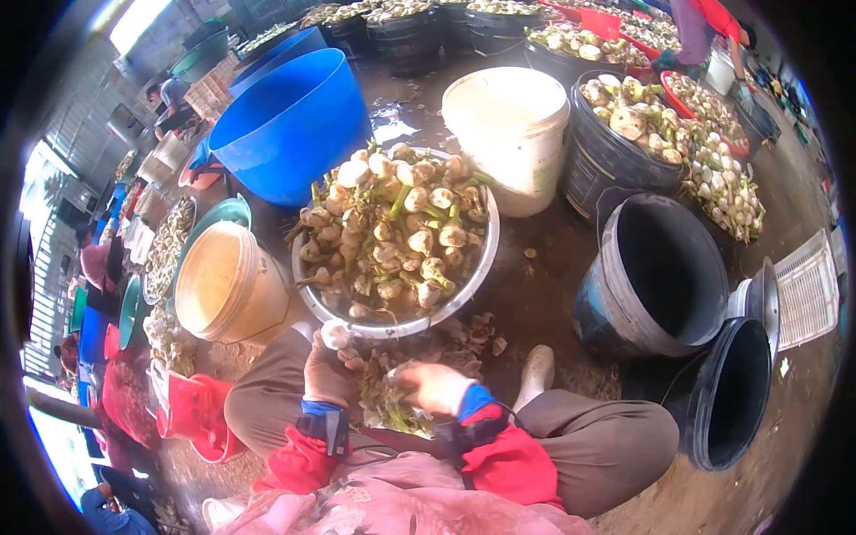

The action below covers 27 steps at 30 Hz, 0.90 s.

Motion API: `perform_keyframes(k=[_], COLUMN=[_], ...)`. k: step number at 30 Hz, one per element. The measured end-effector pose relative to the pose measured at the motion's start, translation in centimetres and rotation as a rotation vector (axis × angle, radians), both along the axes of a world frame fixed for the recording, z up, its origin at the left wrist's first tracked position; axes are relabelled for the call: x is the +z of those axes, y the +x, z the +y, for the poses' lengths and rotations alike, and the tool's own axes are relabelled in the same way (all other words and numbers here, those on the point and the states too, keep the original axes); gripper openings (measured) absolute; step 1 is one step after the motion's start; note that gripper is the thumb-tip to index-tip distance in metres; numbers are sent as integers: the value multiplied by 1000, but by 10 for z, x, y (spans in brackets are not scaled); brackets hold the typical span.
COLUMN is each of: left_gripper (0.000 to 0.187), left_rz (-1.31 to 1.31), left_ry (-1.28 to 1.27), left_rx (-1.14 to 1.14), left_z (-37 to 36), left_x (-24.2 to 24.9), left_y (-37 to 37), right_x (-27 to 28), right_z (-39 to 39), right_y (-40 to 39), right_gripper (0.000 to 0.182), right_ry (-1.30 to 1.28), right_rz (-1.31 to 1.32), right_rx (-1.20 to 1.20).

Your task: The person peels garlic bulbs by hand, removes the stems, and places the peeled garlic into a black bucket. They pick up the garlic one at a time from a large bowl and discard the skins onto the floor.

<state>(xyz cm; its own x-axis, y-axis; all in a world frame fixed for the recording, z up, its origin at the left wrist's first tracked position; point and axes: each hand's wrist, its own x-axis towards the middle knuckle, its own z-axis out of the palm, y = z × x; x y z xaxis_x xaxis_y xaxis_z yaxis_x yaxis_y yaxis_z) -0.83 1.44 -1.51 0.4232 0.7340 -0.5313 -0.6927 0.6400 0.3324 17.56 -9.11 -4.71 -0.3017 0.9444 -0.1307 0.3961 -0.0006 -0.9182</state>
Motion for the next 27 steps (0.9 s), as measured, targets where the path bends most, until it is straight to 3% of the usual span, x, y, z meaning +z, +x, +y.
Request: perform_keyframes(k=[1,4,5,6,8,9,11,13,14,15,16,18,20,21,23,24,25,27], left_gripper=[30,30,30,31,32,34,32,29,26,24,24,24,26,36,48,53,58,47], left_rz=[2,92,-52,15,51,67,-645,268,369,389,342,286,-219,55,-50,-13,24,257], left_ry=[-3,-34,202,234,309,41,-684,-39,-72,169,268,373,596,881,575,692,811,964], left_rx=[-6,-81,-206,-244,-333,-237,-113,-191,-174,-265,-283,-301,-357,-370,-380,-414,-448,-603], left_z=[-2,-12,-10,-14,-14,-9,14,18,24,36,49,94,162,158,123,122,122,135], left_x=[-4,-6,-24,-38,-41,-54,-75,-57,-45,-66,-64,-60,-53,14,129,145,151,129], left_y=[-1,4,1,-5,0,-1,-4,24,44,51,70,124,196,231,264,273,278,276], right_x=[-5,2,12,-25,-15,-11,-6,-55,-51,-48,-43,-64,-87,-82,-59,-78,-53,-46], right_z=[4,13,16,14,13,15,12,16,16,16,18,22,25,24,22,24,26,28], right_y=[-13,-21,-19,-22,-14,-11,-5,-18,-18,-18,-21,-26,-32,-28,-18,-23,-16,-10], right_gripper=[42,49,50,50,47,45,39,38,39,39,39,38,38,38,37,37,38,40], right_ry=[-131,-207,-204,28,-75,-188,-339,-360,-366,-372,-417,-255,-222,-229,-213,-169,-352,-432], right_rz=[-174,13,86,194,198,210,99,-45,-23,-3,13,36,90,96,78,103,109,151], right_rx=[23,-253,-378,-515,-452,-365,-287,-310,-292,-273,-276,-300,-303,-307,-337,-371,-372,-399])
